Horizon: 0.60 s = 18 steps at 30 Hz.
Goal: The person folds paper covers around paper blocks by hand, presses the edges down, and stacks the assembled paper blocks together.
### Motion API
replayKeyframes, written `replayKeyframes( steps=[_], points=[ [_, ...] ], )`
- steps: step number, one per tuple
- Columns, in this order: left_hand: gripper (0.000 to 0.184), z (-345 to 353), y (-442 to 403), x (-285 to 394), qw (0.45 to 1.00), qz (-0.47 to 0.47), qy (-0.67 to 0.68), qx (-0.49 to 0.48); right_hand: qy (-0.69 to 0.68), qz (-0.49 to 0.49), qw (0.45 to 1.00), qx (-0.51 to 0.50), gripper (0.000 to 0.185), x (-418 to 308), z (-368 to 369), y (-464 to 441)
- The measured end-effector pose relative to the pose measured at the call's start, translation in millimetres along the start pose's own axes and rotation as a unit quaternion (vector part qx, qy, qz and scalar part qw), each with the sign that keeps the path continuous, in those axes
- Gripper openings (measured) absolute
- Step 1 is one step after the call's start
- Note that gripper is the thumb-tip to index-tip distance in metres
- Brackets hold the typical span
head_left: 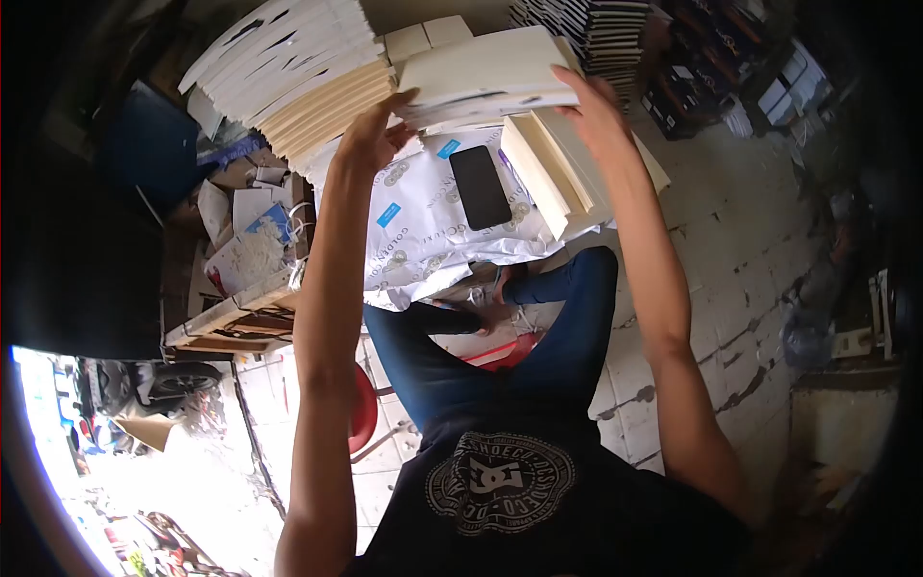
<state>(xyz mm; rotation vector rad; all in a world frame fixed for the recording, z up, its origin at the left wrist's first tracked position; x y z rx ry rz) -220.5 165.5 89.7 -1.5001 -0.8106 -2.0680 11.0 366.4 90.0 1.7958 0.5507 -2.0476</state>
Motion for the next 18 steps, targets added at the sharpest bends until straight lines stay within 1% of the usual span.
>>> replayKeyframes(
  steps=[2,3,5,6,7,9,10,11,12,13,14,15,17,18],
  points=[
    [0.065,-11.7,18.4,-8.6,0.986,-0.057,0.027,-0.153,0.029,-0.011,0.999,-0.014,0.063,-2.1,-16.1,32.4],
    [0.067,-21.9,32.9,-16.3,0.97,-0.085,0.042,-0.223,0.005,-0.021,0.999,-0.041,0.062,-7.4,-18.6,54.1],
    [0.069,-18.5,69.5,-21.6,0.97,-0.051,-0.02,-0.237,-0.046,-0.04,0.992,-0.108,0.062,-16.1,-15.3,100.0],
    [0.063,-25.5,83.1,-27.7,0.969,-0.01,-0.083,-0.234,-0.074,-0.055,0.985,-0.146,0.062,-18.1,-10.7,115.7],
    [0.065,-31.6,101.1,-19.4,0.964,0.017,-0.125,-0.235,-0.042,-0.025,0.982,-0.185,0.062,-13.4,-5.0,126.2],
    [0.066,-58.2,125.8,-19.4,0.958,0.077,-0.164,-0.22,0.019,0.029,0.968,-0.25,0.063,-2.9,6.6,138.8],
    [0.066,-73.3,133.8,-14.3,0.936,0.134,-0.263,-0.192,0.065,0.031,0.956,-0.285,0.064,4.1,16.6,138.7],
    [0.062,-87.8,139.9,-8.9,0.912,0.171,-0.342,-0.151,0.066,-0.004,0.956,-0.287,0.062,8.7,35.0,139.1],
    [0.059,-105.2,140.6,-7.0,0.893,0.205,-0.382,-0.123,0.093,-0.055,0.948,-0.299,0.059,16.8,51.1,132.7],
    [0.056,-120.1,141.0,-5.4,0.87,0.24,-0.421,-0.091,0.12,-0.106,0.937,-0.311,0.056,26.2,68.9,122.7],
    [0.049,-131.8,141.2,-1.1,0.866,0.261,-0.424,-0.051,0.131,-0.141,0.926,-0.326,0.051,32.9,90.4,111.7],
    [0.048,-147.2,136.6,-2.1,0.868,0.246,-0.43,-0.025,0.129,-0.117,0.919,-0.354,0.049,46.4,109.4,99.3],
    [0.047,-182.8,126.9,-13.9,0.874,0.209,-0.439,0.029,0.172,-0.124,0.903,-0.372,0.049,67.6,142.0,79.5],
    [0.046,-195.9,125.7,-19.0,0.89,0.187,-0.414,0.045,0.171,-0.106,0.902,-0.383,0.05,77.2,153.8,77.0]
  ],
)
Point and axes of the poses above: each hand's wrist, its own y-axis away from the middle knuckle, its own z-axis out of the palm, x = y × z, the point moved 4 cm from there along -y, towards the middle knuckle, and after that the axes turned 7 degrees about y, right-handed, at the moved point
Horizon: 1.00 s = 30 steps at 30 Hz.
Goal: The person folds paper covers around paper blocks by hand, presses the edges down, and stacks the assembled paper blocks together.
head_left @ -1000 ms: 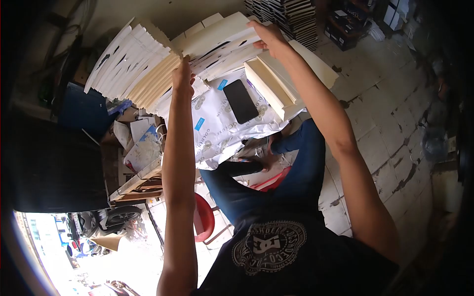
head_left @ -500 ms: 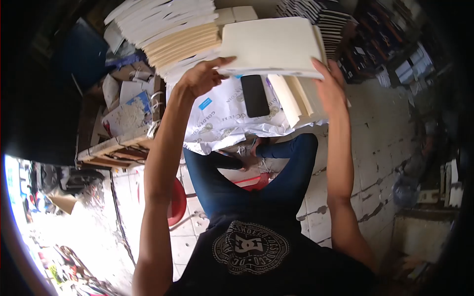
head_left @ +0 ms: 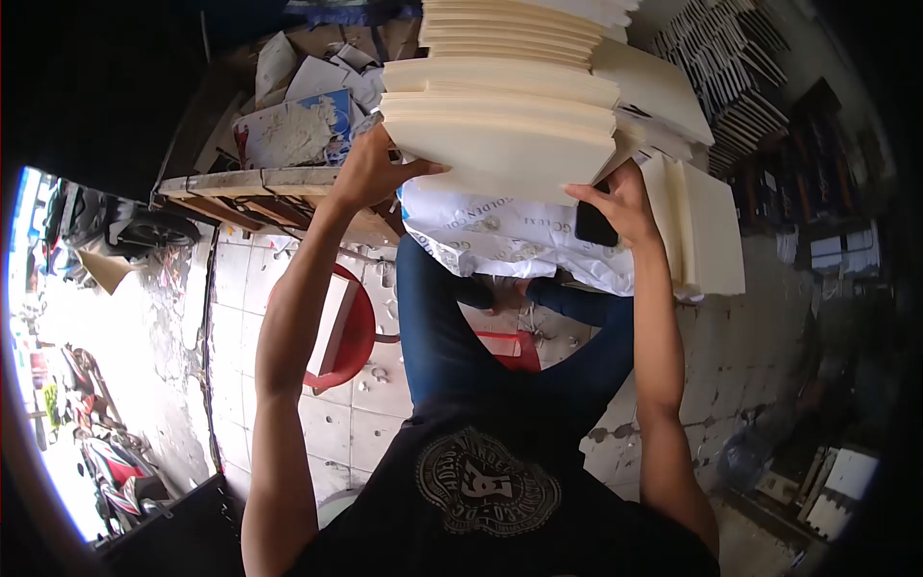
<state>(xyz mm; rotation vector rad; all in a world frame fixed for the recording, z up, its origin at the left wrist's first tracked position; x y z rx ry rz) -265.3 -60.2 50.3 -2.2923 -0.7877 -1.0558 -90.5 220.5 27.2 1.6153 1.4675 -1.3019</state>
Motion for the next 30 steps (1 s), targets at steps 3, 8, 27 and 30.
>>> replayKeyframes(
  steps=[3,8,27,30],
  points=[
    [0.053,5.3,10.5,-37.2,0.998,-0.038,0.052,0.012,-0.021,0.042,0.999,-0.024,0.054,27.6,26.2,-20.2],
    [0.085,35.5,30.3,-64.0,0.959,0.005,0.267,0.096,-0.167,0.09,0.982,0.002,0.068,40.1,40.7,-5.0],
    [0.091,59.2,47.1,-56.0,0.947,0.078,0.23,0.209,-0.047,0.037,0.997,0.05,0.073,34.8,63.5,16.5],
    [0.089,59.3,47.1,-55.9,0.944,0.085,0.228,0.224,0.036,0.002,0.999,0.022,0.081,26.7,46.0,14.1]
  ],
)
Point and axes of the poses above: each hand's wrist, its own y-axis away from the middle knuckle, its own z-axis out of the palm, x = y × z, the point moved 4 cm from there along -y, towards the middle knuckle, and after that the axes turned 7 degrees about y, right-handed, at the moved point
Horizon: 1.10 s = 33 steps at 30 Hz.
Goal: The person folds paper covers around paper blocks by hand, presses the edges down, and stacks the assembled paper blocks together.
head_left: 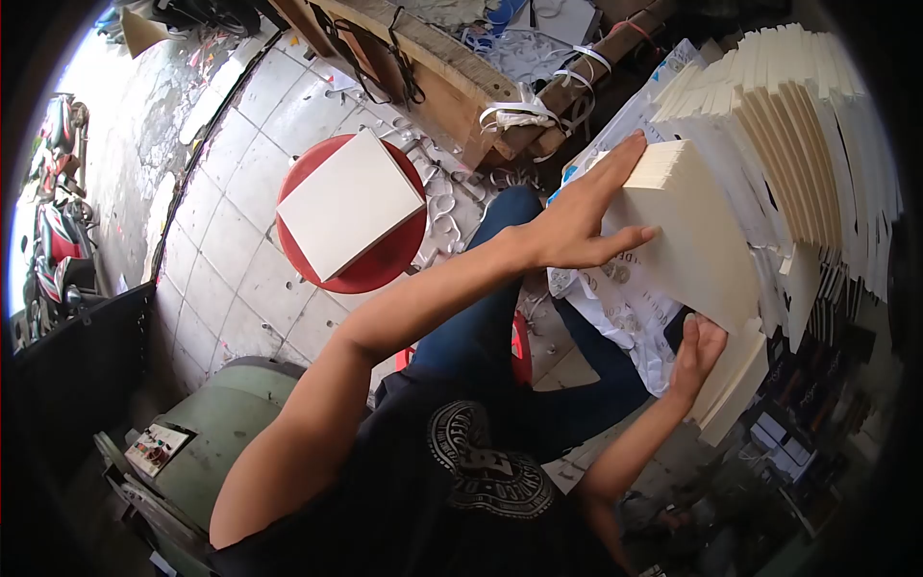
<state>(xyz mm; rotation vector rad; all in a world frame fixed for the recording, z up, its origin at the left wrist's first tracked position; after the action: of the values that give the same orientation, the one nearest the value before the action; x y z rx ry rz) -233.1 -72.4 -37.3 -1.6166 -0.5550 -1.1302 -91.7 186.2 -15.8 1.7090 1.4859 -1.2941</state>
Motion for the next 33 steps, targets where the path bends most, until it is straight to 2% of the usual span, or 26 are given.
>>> replayKeyframes(
  steps=[1,3,5,7,8,11,13,15,16,19,20,21,23,24,25,27,29,30,31,33],
  points=[
    [0.089,0.0,0.4,0.0,1.0,0.003,-0.001,0.004,0.059,0.003,0.998,0.001,0.088,-3.2,-13.5,-3.1],
    [0.089,-1.5,0.6,0.5,1.0,0.015,-0.012,0.01,0.268,-0.104,0.957,0.039,0.1,-80.7,-12.8,-29.9],
    [0.09,0.5,2.1,0.4,1.0,0.01,-0.015,0.009,0.424,-0.169,0.887,-0.064,0.1,-141.1,9.7,-56.8],
    [0.09,-0.6,1.8,3.6,1.0,-0.006,-0.017,0.008,0.433,-0.139,0.875,-0.167,0.089,-149.8,38.1,-80.1],
    [0.088,-3.0,0.8,14.2,0.999,-0.033,0.012,0.005,0.433,-0.133,0.873,-0.178,0.085,-143.9,47.2,-85.3],
    [0.086,-6.3,23.6,20.5,0.996,-0.011,-0.043,0.083,0.441,-0.115,0.867,-0.204,0.074,-133.9,65.8,-99.6],
    [0.083,-5.9,45.5,23.2,0.988,-0.028,0.03,0.151,0.448,-0.062,0.865,-0.216,0.067,-132.1,69.1,-99.6],
    [0.083,-2.3,65.8,24.4,0.974,-0.068,0.076,0.2,0.442,-0.075,0.865,-0.227,0.061,-132.8,68.6,-97.8],
    [0.087,0.5,73.5,24.8,0.966,-0.102,0.098,0.218,0.44,-0.081,0.865,-0.228,0.058,-135.0,67.3,-97.1],
    [0.094,3.5,86.3,32.5,0.937,-0.139,0.111,0.301,0.478,-0.149,0.857,-0.124,0.054,-163.2,70.7,-68.5],
    [0.104,0.6,87.9,28.5,0.938,-0.14,0.081,0.308,0.442,-0.175,0.873,-0.109,0.058,-179.5,71.5,-56.7],
    [0.107,-5.0,84.7,36.5,0.926,-0.172,0.111,0.316,0.38,-0.16,0.906,-0.101,0.058,-198.1,73.0,-45.6],
    [0.093,-22.3,79.8,48.8,0.93,-0.146,0.195,0.275,0.239,-0.128,0.96,-0.077,0.058,-220.3,76.7,-26.8],
    [0.084,-42.0,96.6,50.0,0.934,-0.22,0.188,0.208,0.14,-0.084,0.982,-0.095,0.056,-219.5,86.0,-19.4],
    [0.074,-63.4,105.5,69.3,0.926,-0.225,0.182,0.242,0.038,-0.042,0.992,-0.11,0.054,-215.7,99.2,-11.4],
    [0.061,-106.0,123.7,108.5,0.906,-0.232,0.17,0.31,-0.09,-0.046,0.986,-0.129,0.05,-198.7,137.3,-2.0],
    [0.058,-156.5,121.2,122.3,0.917,-0.31,0.055,0.244,-0.235,0.121,0.952,-0.154,0.041,-166.4,198.0,14.1],
    [0.056,-181.3,121.1,110.7,0.921,-0.309,-0.027,0.235,-0.27,0.17,0.935,-0.154,0.041,-149.8,230.6,24.3],
    [0.054,-204.2,130.0,97.0,0.872,-0.423,-0.08,0.232,-0.305,0.219,0.915,-0.149,0.041,-133.2,262.2,37.2],
    [0.054,-243.9,137.1,69.9,0.812,-0.534,-0.132,0.195,-0.313,0.288,0.896,-0.124,0.04,-98.3,322.5,66.8]
  ],
)
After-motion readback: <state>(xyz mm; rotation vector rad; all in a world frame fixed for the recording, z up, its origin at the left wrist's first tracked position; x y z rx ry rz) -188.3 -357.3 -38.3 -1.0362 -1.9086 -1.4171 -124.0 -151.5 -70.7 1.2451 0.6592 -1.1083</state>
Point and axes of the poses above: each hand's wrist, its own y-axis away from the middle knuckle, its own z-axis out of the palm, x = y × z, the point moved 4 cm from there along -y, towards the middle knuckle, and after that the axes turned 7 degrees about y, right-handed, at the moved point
